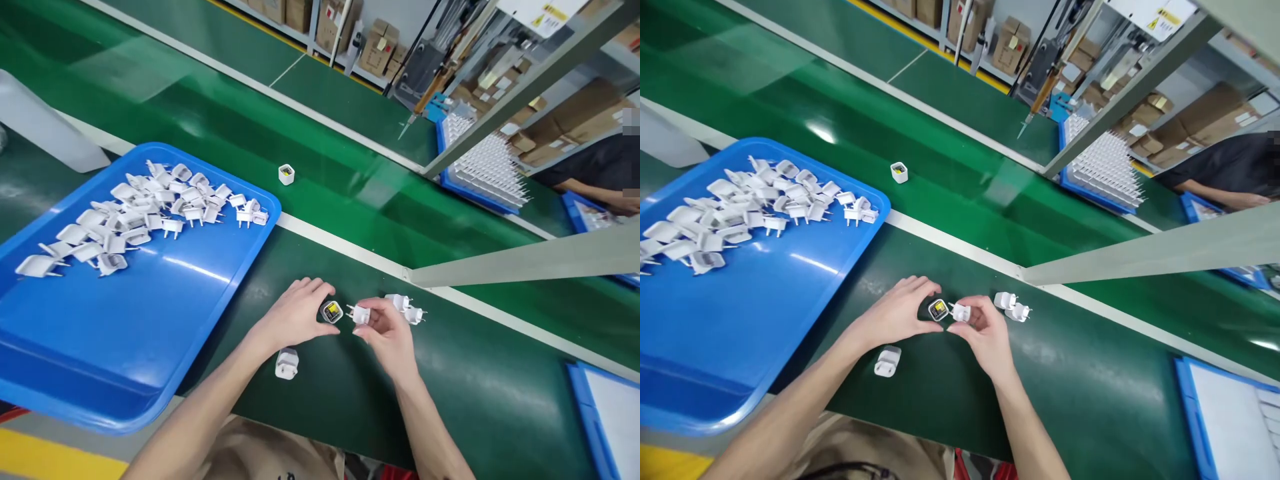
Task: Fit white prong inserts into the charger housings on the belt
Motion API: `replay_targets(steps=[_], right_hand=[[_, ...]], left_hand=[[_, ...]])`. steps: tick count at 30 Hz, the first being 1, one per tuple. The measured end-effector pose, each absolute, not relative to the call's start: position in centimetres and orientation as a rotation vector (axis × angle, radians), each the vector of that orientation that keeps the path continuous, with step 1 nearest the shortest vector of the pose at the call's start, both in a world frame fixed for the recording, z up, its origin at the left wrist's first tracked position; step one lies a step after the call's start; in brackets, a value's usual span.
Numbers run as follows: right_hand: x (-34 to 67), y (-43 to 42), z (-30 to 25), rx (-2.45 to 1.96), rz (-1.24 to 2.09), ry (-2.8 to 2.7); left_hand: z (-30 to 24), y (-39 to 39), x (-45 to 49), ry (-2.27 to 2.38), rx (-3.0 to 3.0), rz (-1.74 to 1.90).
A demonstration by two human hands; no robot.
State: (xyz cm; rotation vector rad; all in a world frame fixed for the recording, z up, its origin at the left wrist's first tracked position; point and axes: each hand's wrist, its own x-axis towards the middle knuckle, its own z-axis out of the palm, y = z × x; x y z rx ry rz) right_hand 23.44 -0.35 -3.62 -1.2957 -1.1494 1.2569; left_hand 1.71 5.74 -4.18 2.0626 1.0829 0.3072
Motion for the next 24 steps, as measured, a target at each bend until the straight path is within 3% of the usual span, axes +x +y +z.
replay_targets(steps=[11, 14, 20, 24], right_hand=[[22.5, 0.1, -3.6, -1.224, 1.405, -1.127], [21.4, 0.0, -4.3, -1.329, 1.195, -1.321], [19.7, 0.2, -5.6, -1.606, 0.234, -1.98], [20.3, 0.8, -4.4, -1.535, 0.288, -2.205]], left_hand=[[-7.9, 6.7, 1.4, 0.812, 2.055, 0.726], [-8.5, 6.7, 1.5, 0.785, 2.098, 0.738], [-9.0, 6.7, 1.5, 0.817, 2.112, 0.767], [-9.0, 6.7, 1.4, 0.829, 2.138, 0.772]])
